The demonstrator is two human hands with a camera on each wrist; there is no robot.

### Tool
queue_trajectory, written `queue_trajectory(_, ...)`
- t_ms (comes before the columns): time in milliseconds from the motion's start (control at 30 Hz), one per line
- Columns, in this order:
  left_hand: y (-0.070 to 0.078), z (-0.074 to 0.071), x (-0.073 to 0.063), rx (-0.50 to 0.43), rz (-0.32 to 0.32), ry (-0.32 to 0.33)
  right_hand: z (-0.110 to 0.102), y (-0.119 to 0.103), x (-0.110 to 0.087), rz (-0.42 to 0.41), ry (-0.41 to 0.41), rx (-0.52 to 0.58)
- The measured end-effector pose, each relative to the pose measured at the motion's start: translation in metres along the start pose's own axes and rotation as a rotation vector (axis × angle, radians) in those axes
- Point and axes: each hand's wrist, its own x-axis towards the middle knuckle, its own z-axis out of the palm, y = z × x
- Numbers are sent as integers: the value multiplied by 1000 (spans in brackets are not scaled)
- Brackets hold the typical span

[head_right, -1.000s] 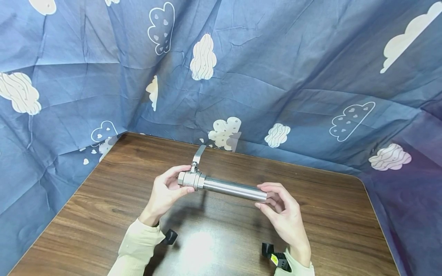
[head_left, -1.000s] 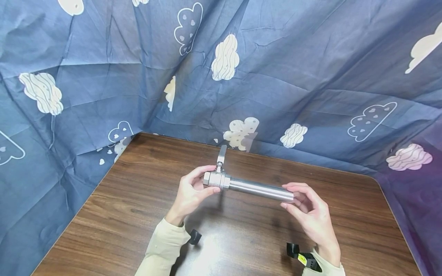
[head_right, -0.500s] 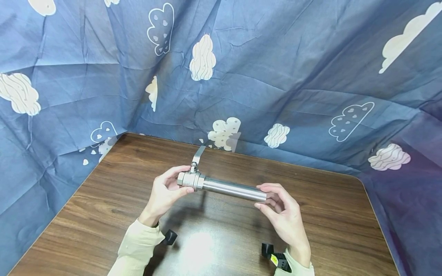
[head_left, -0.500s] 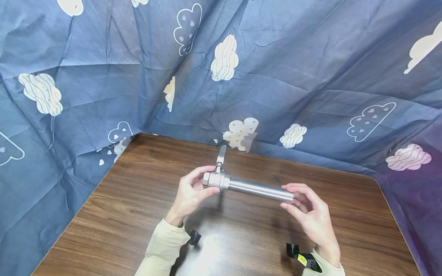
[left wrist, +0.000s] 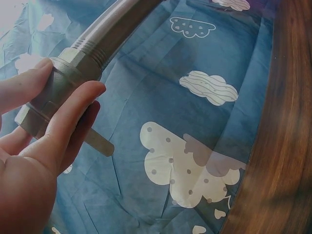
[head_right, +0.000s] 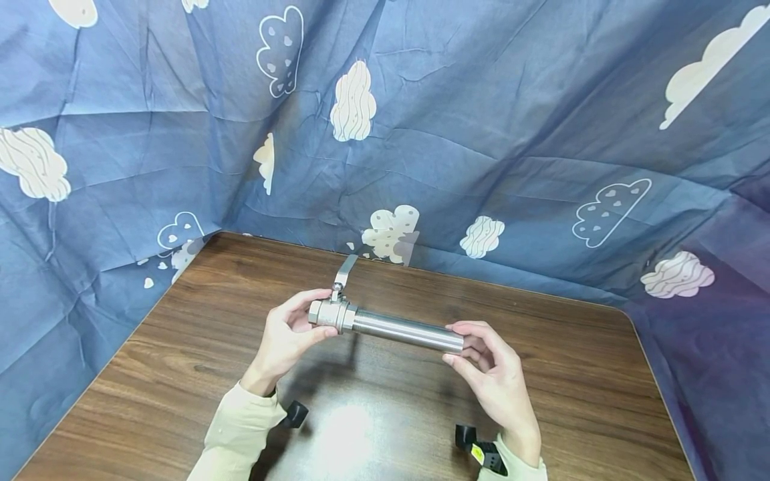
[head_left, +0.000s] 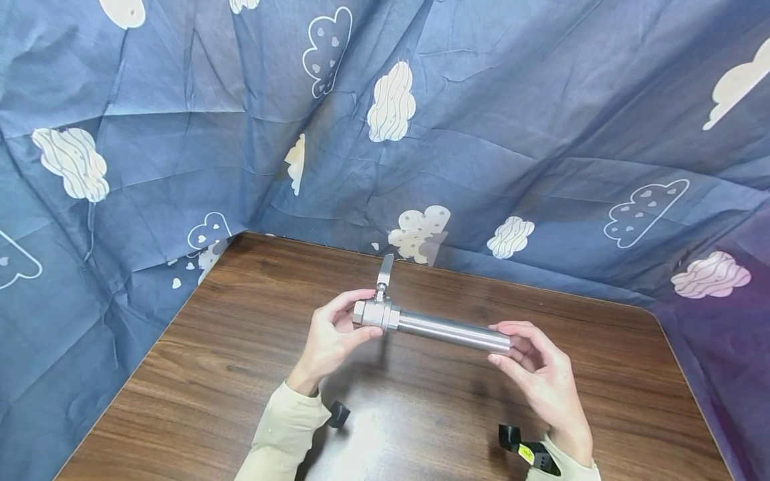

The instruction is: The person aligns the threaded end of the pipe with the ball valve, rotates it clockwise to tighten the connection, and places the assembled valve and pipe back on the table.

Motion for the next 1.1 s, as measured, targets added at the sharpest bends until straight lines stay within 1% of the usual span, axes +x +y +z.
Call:
queue_trajectory(100,0,0,0,5,5,-2,0,-1,0,18,2,-18)
queue_trajectory(433,2,0,-1,14,-10,3,0,-4,-1,85,4,-92)
queue_trajectory(633,2,0,-1,10,-5,0,1,-5,-1,131,16,-149)
queue_trajectory(733,1,0,-1,9,-6,1,0,-5,0,131,21,-162)
queue_trajectory(1100,1,0,0,8,3,3,1,-3,0,115,27,-159)
